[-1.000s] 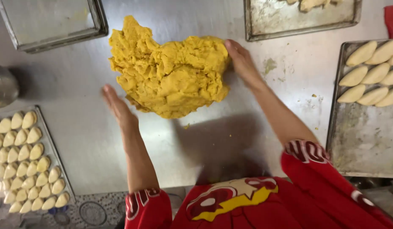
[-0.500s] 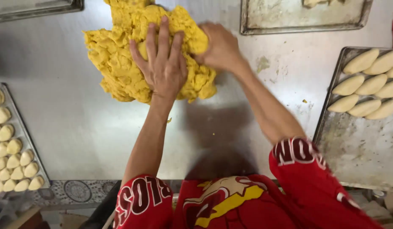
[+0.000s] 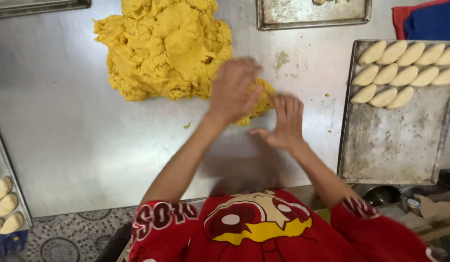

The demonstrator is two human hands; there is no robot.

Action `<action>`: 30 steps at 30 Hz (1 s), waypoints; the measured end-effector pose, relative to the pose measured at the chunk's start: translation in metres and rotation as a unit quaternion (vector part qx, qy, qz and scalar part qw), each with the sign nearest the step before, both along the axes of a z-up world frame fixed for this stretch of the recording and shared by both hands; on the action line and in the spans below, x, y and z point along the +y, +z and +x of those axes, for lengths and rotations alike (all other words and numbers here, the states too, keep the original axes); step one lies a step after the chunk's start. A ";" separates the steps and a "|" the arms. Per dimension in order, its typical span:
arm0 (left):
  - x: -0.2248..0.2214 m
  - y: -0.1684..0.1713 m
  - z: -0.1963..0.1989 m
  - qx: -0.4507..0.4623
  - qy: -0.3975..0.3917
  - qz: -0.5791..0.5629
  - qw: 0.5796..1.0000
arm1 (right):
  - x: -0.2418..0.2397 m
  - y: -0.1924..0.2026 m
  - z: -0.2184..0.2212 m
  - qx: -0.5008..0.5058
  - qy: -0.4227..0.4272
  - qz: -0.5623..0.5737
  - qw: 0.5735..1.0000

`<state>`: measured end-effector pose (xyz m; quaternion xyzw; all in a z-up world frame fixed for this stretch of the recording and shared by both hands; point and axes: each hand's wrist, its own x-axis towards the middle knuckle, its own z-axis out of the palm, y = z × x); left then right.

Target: Shaping yellow dough into small oblong rolls and arranging them on baking sheets.

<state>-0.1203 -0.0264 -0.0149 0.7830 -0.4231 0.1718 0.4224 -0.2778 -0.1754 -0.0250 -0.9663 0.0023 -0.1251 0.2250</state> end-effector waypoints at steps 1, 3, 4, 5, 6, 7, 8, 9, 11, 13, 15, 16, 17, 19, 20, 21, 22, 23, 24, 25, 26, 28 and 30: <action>-0.001 -0.017 -0.012 0.000 -0.001 -0.002 1.000 | 0.000 -0.006 0.020 0.000 -0.001 -0.002 1.000; -0.005 -0.053 -0.039 0.032 0.004 0.120 0.992 | -0.004 -0.021 0.058 0.148 0.072 0.157 0.974; -0.001 -0.065 -0.054 0.036 0.012 0.121 0.992 | -0.002 -0.021 0.055 0.152 0.079 0.157 0.973; 0.003 -0.077 -0.070 0.050 0.023 0.130 0.990 | 0.000 -0.021 0.051 0.124 0.099 0.093 0.983; 0.008 -0.089 -0.087 0.065 0.031 0.139 0.988 | 0.004 -0.021 0.045 0.097 0.116 0.029 0.988; 0.031 -0.091 -0.125 0.070 0.035 0.140 0.987 | 0.015 -0.017 0.003 0.101 0.121 0.030 0.987; 0.049 -0.093 -0.153 0.082 0.013 0.106 0.991 | 0.020 -0.013 -0.030 0.115 0.142 0.018 0.983; 0.063 -0.095 -0.181 0.094 -0.011 0.073 0.993 | 0.023 -0.008 -0.064 0.129 0.162 0.006 0.978; 0.062 -0.081 -0.178 0.073 0.013 0.031 0.997 | 0.013 -0.014 -0.066 0.072 0.143 0.018 0.987; 0.046 -0.069 -0.183 0.068 0.039 0.003 0.997 | 0.014 -0.025 -0.073 0.031 0.128 0.046 0.990; 0.019 -0.056 -0.157 0.076 0.172 0.061 0.980 | 0.030 -0.038 -0.048 0.091 0.140 0.155 0.974; 0.013 -0.069 -0.164 0.072 0.174 0.062 0.980 | 0.027 -0.051 -0.052 0.088 0.143 0.156 0.973; 0.007 -0.082 -0.169 0.073 0.194 0.108 0.972 | 0.023 -0.064 -0.054 0.075 0.131 0.146 0.978; 0.002 -0.099 -0.177 0.071 0.210 0.150 0.964 | 0.018 -0.088 -0.053 0.058 0.115 0.133 0.983; 0.006 -0.104 -0.186 0.056 0.227 0.159 0.959 | 0.018 -0.102 -0.055 -0.002 0.126 0.042 0.991; 0.010 -0.108 -0.193 0.041 0.245 0.167 0.954 | 0.017 -0.115 -0.056 -0.062 0.134 -0.049 0.988; 0.014 -0.122 -0.185 0.039 0.243 0.165 0.955 | 0.014 -0.114 -0.053 -0.063 0.131 -0.050 0.988; 0.019 -0.136 -0.175 0.021 0.268 0.165 0.949 | 0.012 -0.114 -0.050 -0.002 0.108 -0.005 0.994; 0.024 -0.152 -0.162 -0.001 0.291 0.162 0.943 | 0.010 -0.114 -0.044 0.055 0.082 0.040 0.994; 0.019 -0.141 -0.166 -0.006 0.287 0.158 0.945 | 0.003 -0.104 -0.059 0.049 0.077 0.038 0.995; 0.014 -0.130 -0.165 0.007 0.324 0.157 0.933 | -0.004 -0.093 -0.069 0.096 -0.059 0.219 0.969; 0.010 -0.123 -0.156 0.028 0.356 0.159 0.921 | -0.025 -0.076 -0.088 0.141 -0.196 0.389 0.889; 0.006 -0.133 -0.144 0.008 0.413 0.150 0.898 | -0.057 -0.064 -0.112 0.142 -0.234 0.513 0.814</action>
